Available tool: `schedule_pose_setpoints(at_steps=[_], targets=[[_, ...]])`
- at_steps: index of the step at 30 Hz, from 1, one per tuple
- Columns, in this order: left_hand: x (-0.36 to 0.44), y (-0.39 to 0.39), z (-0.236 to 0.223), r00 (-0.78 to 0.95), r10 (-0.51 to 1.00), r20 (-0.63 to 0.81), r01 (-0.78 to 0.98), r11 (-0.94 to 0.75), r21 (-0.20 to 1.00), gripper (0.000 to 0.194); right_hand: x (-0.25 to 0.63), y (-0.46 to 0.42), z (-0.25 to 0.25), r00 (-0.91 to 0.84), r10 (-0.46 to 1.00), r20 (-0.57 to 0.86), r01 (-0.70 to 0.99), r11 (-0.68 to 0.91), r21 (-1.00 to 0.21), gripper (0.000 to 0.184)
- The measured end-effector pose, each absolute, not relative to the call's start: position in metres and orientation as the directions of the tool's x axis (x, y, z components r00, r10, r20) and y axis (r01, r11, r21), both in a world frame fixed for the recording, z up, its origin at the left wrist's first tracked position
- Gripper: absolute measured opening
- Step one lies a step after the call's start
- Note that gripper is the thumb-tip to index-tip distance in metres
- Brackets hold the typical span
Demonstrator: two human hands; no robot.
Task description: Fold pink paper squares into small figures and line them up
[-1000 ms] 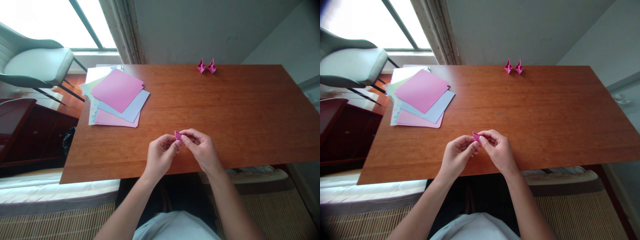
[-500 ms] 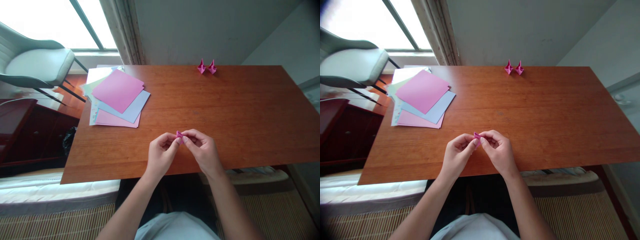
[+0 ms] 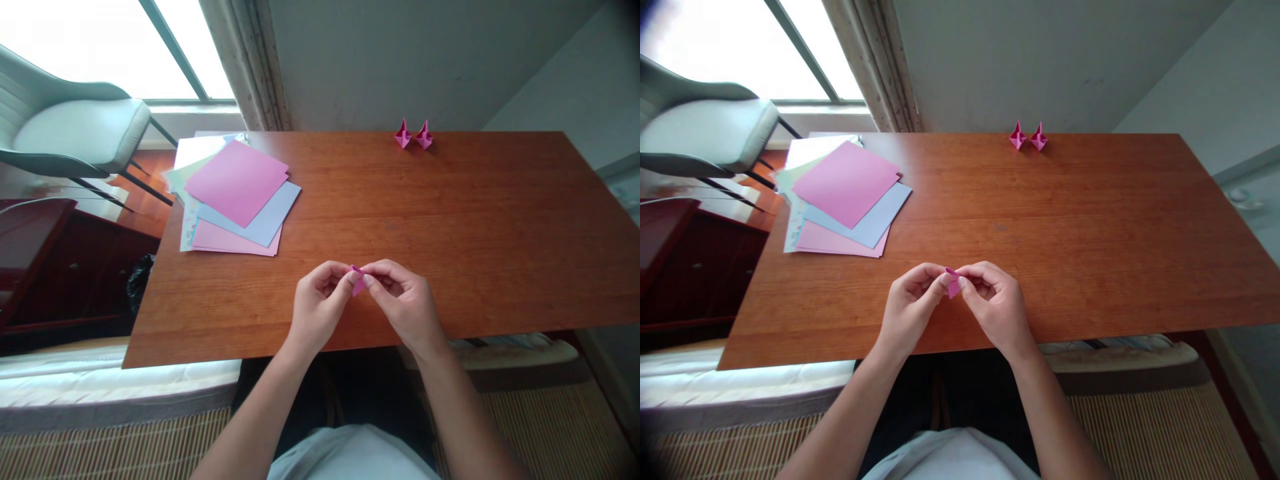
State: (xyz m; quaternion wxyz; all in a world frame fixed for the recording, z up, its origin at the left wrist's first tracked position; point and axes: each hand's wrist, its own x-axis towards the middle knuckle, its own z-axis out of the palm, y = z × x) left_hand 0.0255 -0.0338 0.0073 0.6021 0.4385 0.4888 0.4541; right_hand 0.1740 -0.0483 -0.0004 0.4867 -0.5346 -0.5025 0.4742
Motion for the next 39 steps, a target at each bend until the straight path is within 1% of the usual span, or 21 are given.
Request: schedule_pose_setpoints(at_steps=[6, 10, 15, 19, 21, 23, 26, 28, 34, 39], targets=[[0.022, -0.032, 0.005, 0.092, 0.973, -0.213, -0.177, 0.226, 0.958, 0.022, 0.177, -0.048, 0.002, 0.008, 1.000, 0.008, 0.111, 0.007, -0.994, 0.008], [0.022, -0.034, 0.002, 0.098, 0.974, -0.206, -0.203, 0.222, 0.954, 0.019, 0.178, -0.048, 0.004, -0.016, 1.000, 0.026, 0.146, 0.028, -0.989, 0.009], [0.023, -0.035, 0.000, 0.065, 0.977, -0.202, -0.259, 0.212, 0.942, 0.015, 0.176, -0.048, 0.005, -0.015, 0.999, 0.033, 0.177, 0.035, -0.984, 0.009], [0.026, -0.036, 0.001, 0.034, 0.982, -0.187, -0.249, 0.189, 0.950, 0.011, 0.175, -0.049, 0.004, -0.005, 0.999, 0.045, 0.216, 0.045, -0.975, 0.008], [0.027, -0.035, 0.002, 0.023, 0.985, -0.174, -0.222, 0.175, 0.959, 0.013, 0.175, -0.049, 0.004, 0.010, 0.999, 0.045, 0.217, 0.042, -0.975, 0.008], [0.027, -0.035, 0.002, 0.050, 0.986, -0.157, -0.175, 0.164, 0.971, 0.017, 0.176, -0.049, 0.004, 0.025, 0.999, 0.045, 0.208, 0.039, -0.977, 0.008], [0.026, -0.037, 0.000, 0.174, 0.974, -0.144, -0.089, 0.162, 0.983, 0.021, 0.176, -0.048, 0.005, 0.057, 0.997, 0.044, 0.177, 0.033, -0.984, 0.008], [0.024, -0.038, -0.001, 0.236, 0.960, -0.149, -0.078, 0.172, 0.982, 0.021, 0.176, -0.049, 0.006, 0.061, 0.997, 0.043, 0.157, 0.033, -0.987, 0.009], [0.023, -0.041, -0.002, 0.198, 0.972, -0.126, -0.153, 0.158, 0.975, 0.019, 0.173, -0.051, 0.010, 0.026, 0.999, 0.044, 0.129, 0.040, -0.991, 0.010], [0.027, -0.039, -0.002, 0.230, 0.956, -0.180, -0.163, 0.220, 0.962, 0.018, 0.175, -0.049, 0.007, 0.083, 0.996, 0.034, 0.174, 0.019, -0.985, 0.009]])
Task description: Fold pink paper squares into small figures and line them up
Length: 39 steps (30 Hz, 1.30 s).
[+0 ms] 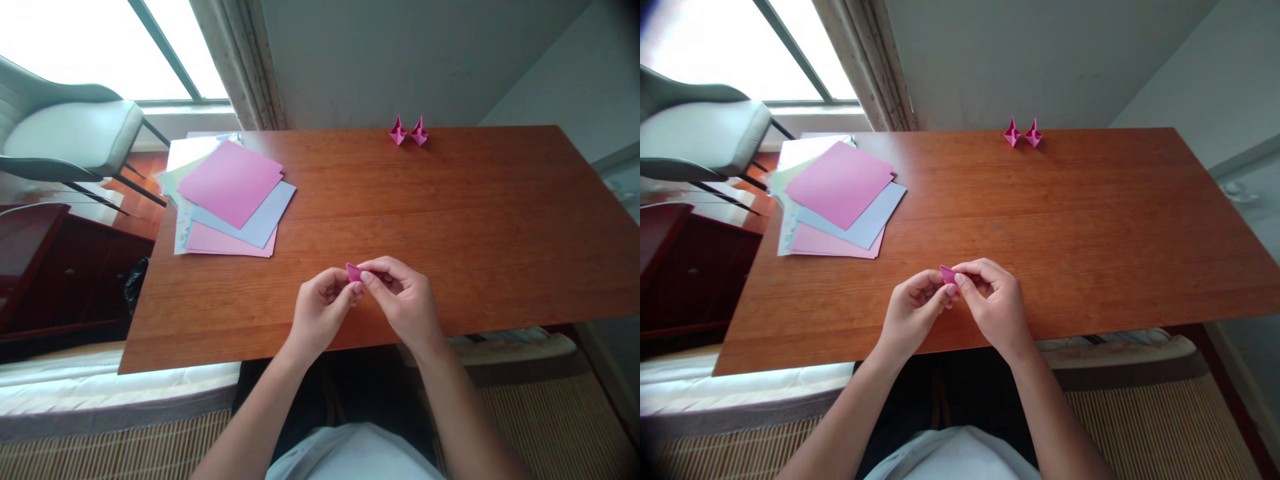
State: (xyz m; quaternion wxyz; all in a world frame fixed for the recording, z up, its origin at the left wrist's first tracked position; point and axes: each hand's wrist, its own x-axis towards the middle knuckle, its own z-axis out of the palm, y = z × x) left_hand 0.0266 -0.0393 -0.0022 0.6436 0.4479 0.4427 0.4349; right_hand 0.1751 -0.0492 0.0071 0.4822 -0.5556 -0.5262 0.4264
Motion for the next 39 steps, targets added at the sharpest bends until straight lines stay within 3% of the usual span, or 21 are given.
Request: schedule_pose_setpoints(at_steps=[9, 14, 17, 21, 27, 31, 39], targets=[[0.020, -0.039, -0.001, 0.269, 0.946, -0.181, -0.175, 0.232, 0.957, 0.019, 0.175, -0.049, 0.008, 0.041, 0.998, 0.038, 0.171, 0.031, -0.985, 0.009], [0.014, -0.035, 0.000, 0.322, 0.939, -0.118, 0.020, 0.118, 0.993, 0.028, 0.177, -0.050, 0.010, -0.002, 0.999, 0.048, 0.188, 0.048, -0.981, 0.009], [0.011, -0.035, 0.001, 0.319, 0.948, -0.009, 0.142, -0.038, 0.989, 0.037, 0.178, -0.052, 0.012, -0.044, 0.999, -0.011, 0.095, -0.007, -0.995, 0.008], [0.008, -0.037, 0.005, 0.308, 0.941, 0.142, 0.142, -0.193, 0.971, 0.041, 0.175, -0.056, 0.012, -0.055, 0.993, -0.105, -0.076, -0.109, -0.991, 0.017], [0.017, -0.038, 0.000, 0.170, 0.981, 0.094, 0.040, -0.102, 0.994, 0.030, 0.162, -0.058, 0.006, -0.021, 0.986, -0.168, -0.157, -0.169, -0.973, 0.017], [0.020, -0.037, -0.004, 0.150, 0.988, 0.027, 0.014, -0.030, 0.999, 0.024, 0.161, -0.060, 0.001, -0.003, 0.988, -0.154, -0.101, -0.154, -0.983, 0.017], [0.006, -0.033, -0.002, 0.221, 0.974, 0.047, -0.054, -0.036, 0.998, 0.012, 0.176, -0.058, 0.003, -0.057, 0.997, -0.050, 0.199, -0.038, -0.979, 0.013]])
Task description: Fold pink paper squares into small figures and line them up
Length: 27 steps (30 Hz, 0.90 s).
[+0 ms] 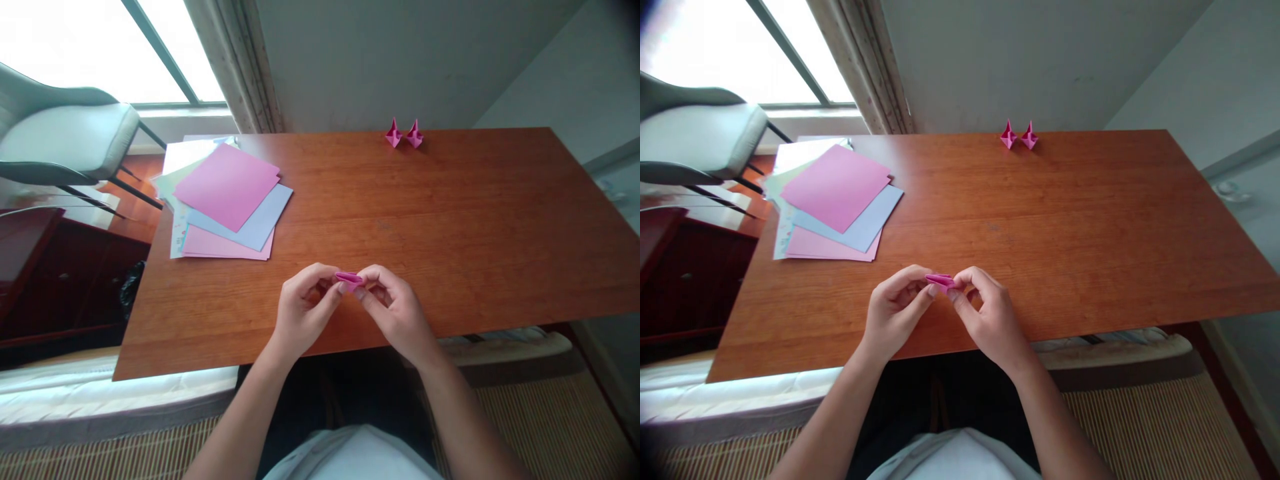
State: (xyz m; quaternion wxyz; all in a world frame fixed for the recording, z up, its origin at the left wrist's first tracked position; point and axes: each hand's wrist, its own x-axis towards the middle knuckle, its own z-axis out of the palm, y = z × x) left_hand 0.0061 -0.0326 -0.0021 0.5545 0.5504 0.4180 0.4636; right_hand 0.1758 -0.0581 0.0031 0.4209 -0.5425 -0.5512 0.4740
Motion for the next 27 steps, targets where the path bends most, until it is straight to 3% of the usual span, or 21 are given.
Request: schedule_pose_setpoints(at_steps=[6, 10, 14, 18, 27], targets=[[0.013, -0.035, 0.002, 0.149, 0.987, -0.063, -0.189, 0.091, 0.978, 0.014, 0.168, -0.061, 0.001, -0.036, 0.998, -0.046, 0.095, -0.042, -0.995, 0.018], [0.013, -0.036, 0.002, 0.197, 0.975, -0.104, -0.215, 0.146, 0.966, 0.017, 0.166, -0.062, 0.002, -0.020, 1.000, 0.003, 0.205, 0.007, -0.979, 0.014], [-0.002, -0.033, 0.002, 0.289, 0.957, 0.008, -0.011, -0.005, 1.000, 0.012, 0.175, -0.061, 0.006, -0.089, 0.992, 0.088, 0.378, 0.116, -0.919, 0.010], [-0.013, -0.028, 0.005, 0.362, 0.917, 0.167, 0.213, -0.256, 0.943, 0.004, 0.186, -0.058, 0.006, -0.233, 0.962, 0.143, 0.461, 0.238, -0.855, 0.011], [-0.014, -0.031, -0.003, 0.379, 0.910, 0.166, 0.415, -0.327, 0.849, 0.009, 0.191, -0.053, -0.010, -0.283, 0.932, 0.228, 0.568, 0.354, -0.743, 0.017]])
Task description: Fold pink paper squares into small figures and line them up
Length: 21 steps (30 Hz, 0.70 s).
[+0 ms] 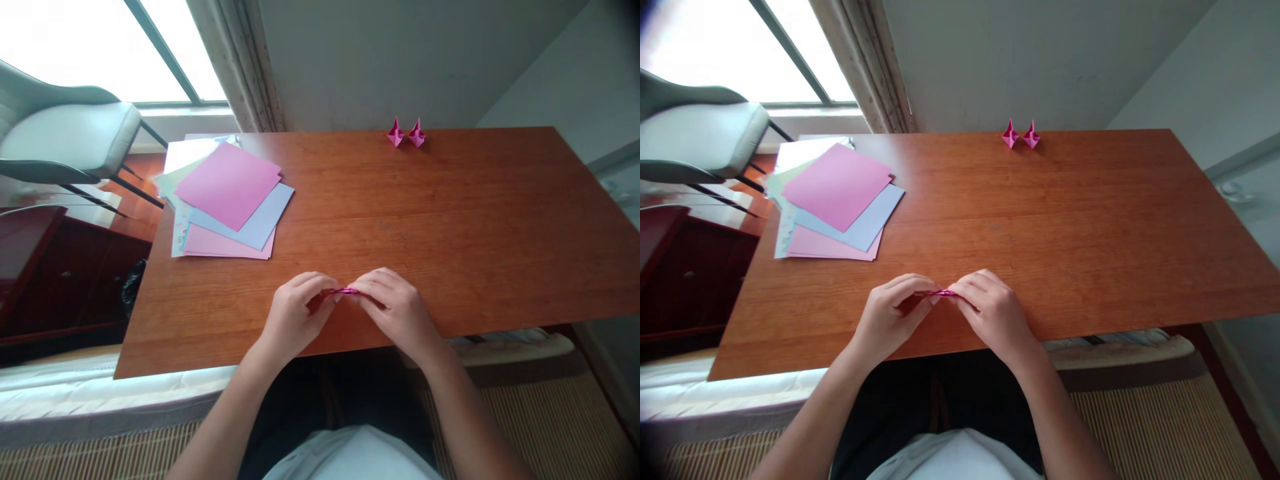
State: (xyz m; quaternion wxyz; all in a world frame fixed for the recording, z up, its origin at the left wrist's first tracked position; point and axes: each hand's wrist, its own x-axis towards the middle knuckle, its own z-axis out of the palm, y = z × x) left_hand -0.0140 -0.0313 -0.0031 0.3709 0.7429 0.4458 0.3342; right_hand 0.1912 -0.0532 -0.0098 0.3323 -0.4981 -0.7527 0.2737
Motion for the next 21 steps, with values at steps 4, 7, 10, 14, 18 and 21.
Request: schedule_pose_setpoints(at_steps=[4, 7, 10, 14, 18, 21], targets=[[-0.014, -0.034, -0.007, 0.374, 0.893, 0.251, 0.435, -0.408, 0.803, 0.016, 0.194, -0.050, -0.010, -0.284, 0.929, 0.236, 0.619, 0.366, -0.695, 0.019], [-0.015, -0.034, -0.011, 0.357, 0.886, 0.296, 0.463, -0.443, 0.768, 0.016, 0.194, -0.049, -0.009, -0.297, 0.928, 0.223, 0.633, 0.367, -0.682, 0.020], [-0.015, -0.033, -0.016, 0.369, 0.871, 0.324, 0.493, -0.479, 0.726, 0.014, 0.192, -0.050, -0.010, -0.307, 0.928, 0.213, 0.646, 0.367, -0.669, 0.018], [-0.013, -0.033, -0.019, 0.398, 0.854, 0.336, 0.532, -0.513, 0.673, 0.013, 0.192, -0.051, -0.012, -0.304, 0.932, 0.198, 0.665, 0.356, -0.657, 0.019], [-0.011, -0.033, -0.020, 0.414, 0.851, 0.323, 0.551, -0.517, 0.655, 0.016, 0.194, -0.051, -0.010, -0.303, 0.930, 0.208, 0.660, 0.362, -0.658, 0.030], [-0.010, -0.034, -0.021, 0.420, 0.845, 0.332, 0.555, -0.528, 0.642, 0.015, 0.194, -0.053, -0.008, -0.262, 0.931, 0.254, 0.651, 0.365, -0.666, 0.025]])
